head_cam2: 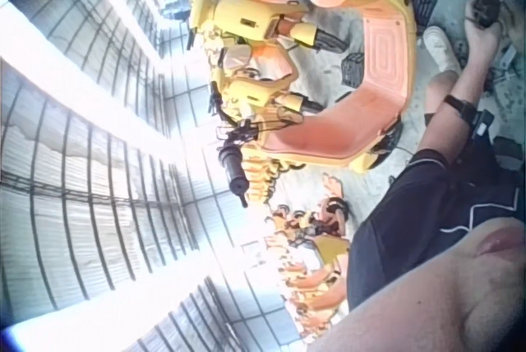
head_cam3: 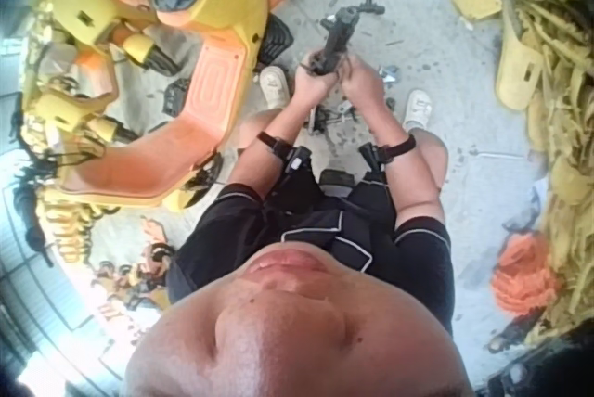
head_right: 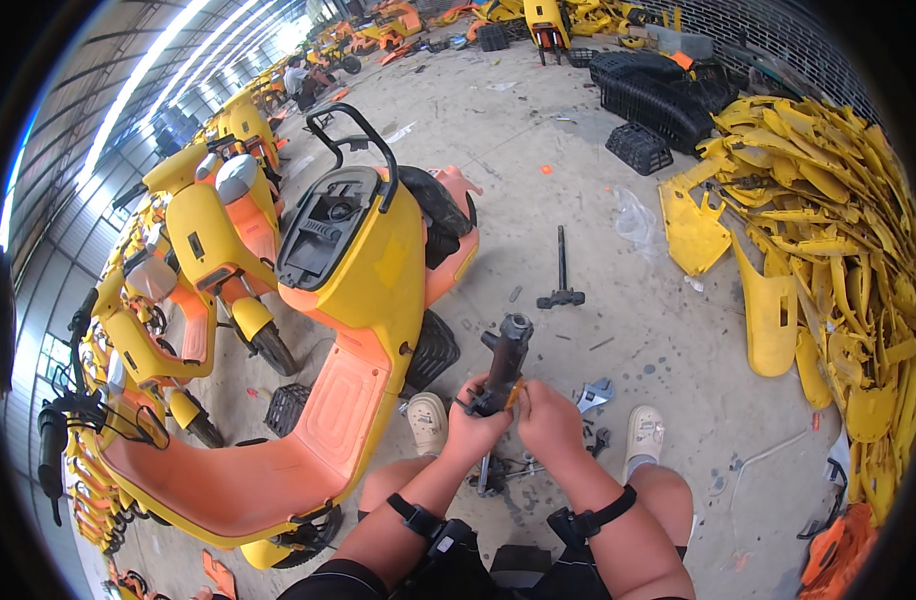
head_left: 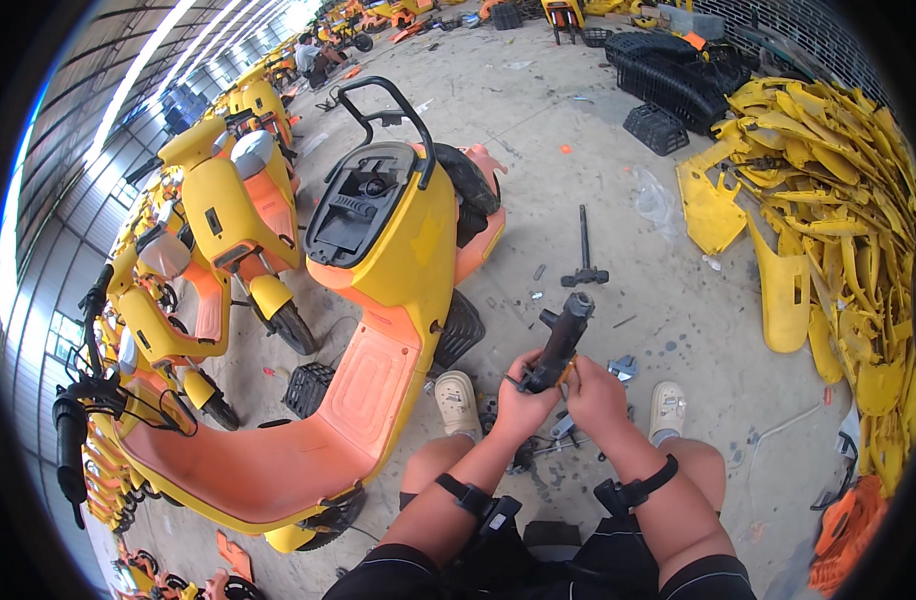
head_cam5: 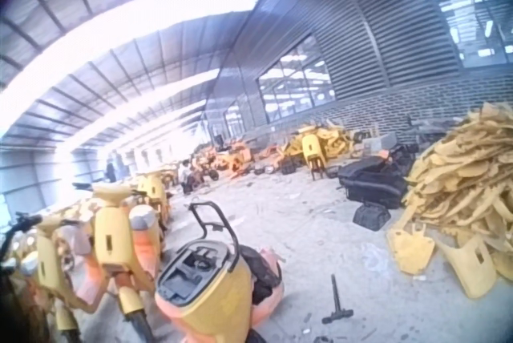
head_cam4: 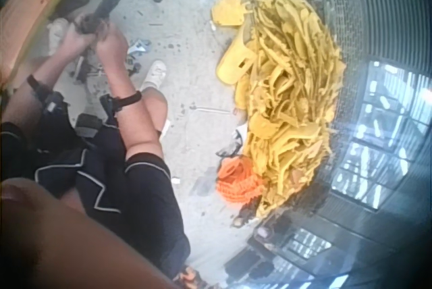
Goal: The person sits on the floor in a workshop and assembles a scooter handlebar component. They use a wrench to tighten a bolt on the handlebar stem, then pick up a screwdriver to adjust a screw on the attached turn signal assembly.
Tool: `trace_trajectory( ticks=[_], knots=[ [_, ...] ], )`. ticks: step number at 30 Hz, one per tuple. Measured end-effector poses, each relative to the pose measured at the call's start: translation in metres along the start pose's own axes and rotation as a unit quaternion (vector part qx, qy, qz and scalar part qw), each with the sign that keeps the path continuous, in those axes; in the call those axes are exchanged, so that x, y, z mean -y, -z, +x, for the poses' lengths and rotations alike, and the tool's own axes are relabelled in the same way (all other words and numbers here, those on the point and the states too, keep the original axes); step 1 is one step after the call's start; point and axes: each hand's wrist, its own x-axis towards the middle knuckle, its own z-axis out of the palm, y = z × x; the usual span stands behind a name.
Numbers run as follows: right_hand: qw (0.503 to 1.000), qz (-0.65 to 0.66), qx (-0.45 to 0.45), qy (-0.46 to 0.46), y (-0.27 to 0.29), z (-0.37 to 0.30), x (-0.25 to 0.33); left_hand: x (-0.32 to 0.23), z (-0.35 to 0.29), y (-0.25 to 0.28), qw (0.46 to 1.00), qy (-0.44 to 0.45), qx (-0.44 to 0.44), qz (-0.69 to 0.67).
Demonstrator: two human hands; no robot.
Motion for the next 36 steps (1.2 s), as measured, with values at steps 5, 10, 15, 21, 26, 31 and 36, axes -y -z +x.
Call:
trace_trajectory(
  ticks=[5, 10, 15, 21, 26, 31, 36],
  knots=[
    [0.993, 0.115, -0.008, -0.029, -0.01, 0.005, -0.015, -0.005, 0.002, -0.001, 0.999, -0.026, 0.021, 0.009],
    [0.758, 0.519, 0.201, -0.34, 0.004, 0.016, -0.024, -0.006, 0.002, 0.01, 0.996, -0.052, 0.052, 0.046],
    [0.612, 0.646, 0.253, -0.379, 0.002, 0.015, -0.044, -0.011, 0.004, 0.008, 0.991, -0.08, 0.038, 0.098],
    [0.971, 0.183, 0.09, -0.121, -0.012, 0.01, -0.022, -0.011, 0.006, 0.002, 0.998, 0.0, 0.016, 0.061],
    [0.999, 0.014, 0.047, -0.008, 0.0, 0.009, -0.007, -0.003, 0.008, 0.001, 1.0, 0.012, 0.004, 0.009],
    [0.996, -0.065, -0.018, 0.052, 0.001, 0.007, -0.005, 0.005, 0.01, 0.0, 0.998, 0.053, 0.005, -0.013],
    [0.99, -0.074, -0.081, 0.086, -0.006, 0.008, -0.007, 0.005, 0.01, -0.004, 0.998, 0.043, 0.005, -0.035]
  ],
)
